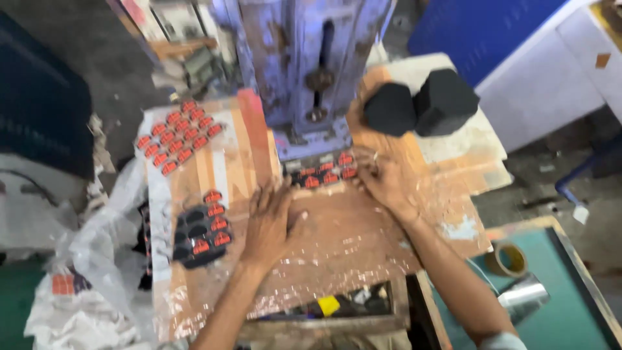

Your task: The person repeatedly places black fabric items under a vertical heat press machine to apply a logo. They position the items, operate the press, and then remove the finished products to a pile on the table.

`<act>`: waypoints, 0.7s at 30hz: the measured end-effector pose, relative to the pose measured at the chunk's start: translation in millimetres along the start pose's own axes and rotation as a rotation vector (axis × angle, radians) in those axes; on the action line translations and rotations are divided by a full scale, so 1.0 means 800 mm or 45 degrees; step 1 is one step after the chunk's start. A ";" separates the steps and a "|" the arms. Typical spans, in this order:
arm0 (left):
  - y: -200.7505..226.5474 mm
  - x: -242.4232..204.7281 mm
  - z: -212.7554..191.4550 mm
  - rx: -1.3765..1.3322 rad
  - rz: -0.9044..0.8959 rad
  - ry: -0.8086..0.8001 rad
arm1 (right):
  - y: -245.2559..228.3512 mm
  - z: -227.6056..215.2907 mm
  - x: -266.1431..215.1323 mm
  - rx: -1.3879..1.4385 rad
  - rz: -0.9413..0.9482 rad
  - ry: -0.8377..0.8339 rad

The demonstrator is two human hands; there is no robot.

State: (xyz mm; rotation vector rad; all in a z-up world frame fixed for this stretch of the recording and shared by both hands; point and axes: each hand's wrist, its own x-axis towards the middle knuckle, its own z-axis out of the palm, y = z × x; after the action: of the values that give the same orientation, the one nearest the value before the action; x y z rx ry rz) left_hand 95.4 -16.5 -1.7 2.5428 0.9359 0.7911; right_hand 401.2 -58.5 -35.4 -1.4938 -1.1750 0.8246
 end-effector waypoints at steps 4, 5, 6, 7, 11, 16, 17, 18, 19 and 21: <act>0.001 0.006 -0.002 0.036 0.006 -0.015 | -0.050 0.012 -0.002 -0.083 0.045 0.036; 0.003 0.004 -0.003 0.029 -0.011 -0.017 | -0.051 0.012 -0.005 -0.113 0.046 0.044; 0.006 0.004 -0.005 0.022 -0.028 -0.019 | -0.052 0.012 -0.007 -0.143 0.046 0.052; 0.004 0.002 -0.003 0.024 -0.028 -0.017 | -0.050 0.012 -0.008 -0.142 0.044 0.052; 0.002 0.007 -0.003 0.028 -0.021 -0.032 | -0.051 0.011 -0.005 -0.155 0.013 0.071; 0.005 0.006 -0.005 0.050 -0.035 -0.046 | -0.058 0.009 -0.005 -0.211 0.020 0.039; 0.005 0.005 -0.003 0.042 -0.033 -0.046 | -0.051 0.008 -0.006 -0.158 0.020 0.026; 0.004 0.003 -0.001 0.034 -0.031 -0.045 | -0.044 0.007 -0.007 -0.106 0.020 0.013; 0.005 0.003 -0.002 0.032 -0.033 -0.048 | -0.042 0.007 -0.007 -0.106 0.024 0.012; 0.005 0.005 -0.005 0.038 -0.042 -0.063 | -0.037 0.007 -0.005 -0.087 0.024 0.014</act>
State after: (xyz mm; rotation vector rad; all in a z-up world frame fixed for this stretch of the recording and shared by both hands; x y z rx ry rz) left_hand 97.7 -16.2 4.9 2.5529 0.9783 0.7068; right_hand 387.2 -60.4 -8.6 -1.5654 -1.1934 0.7951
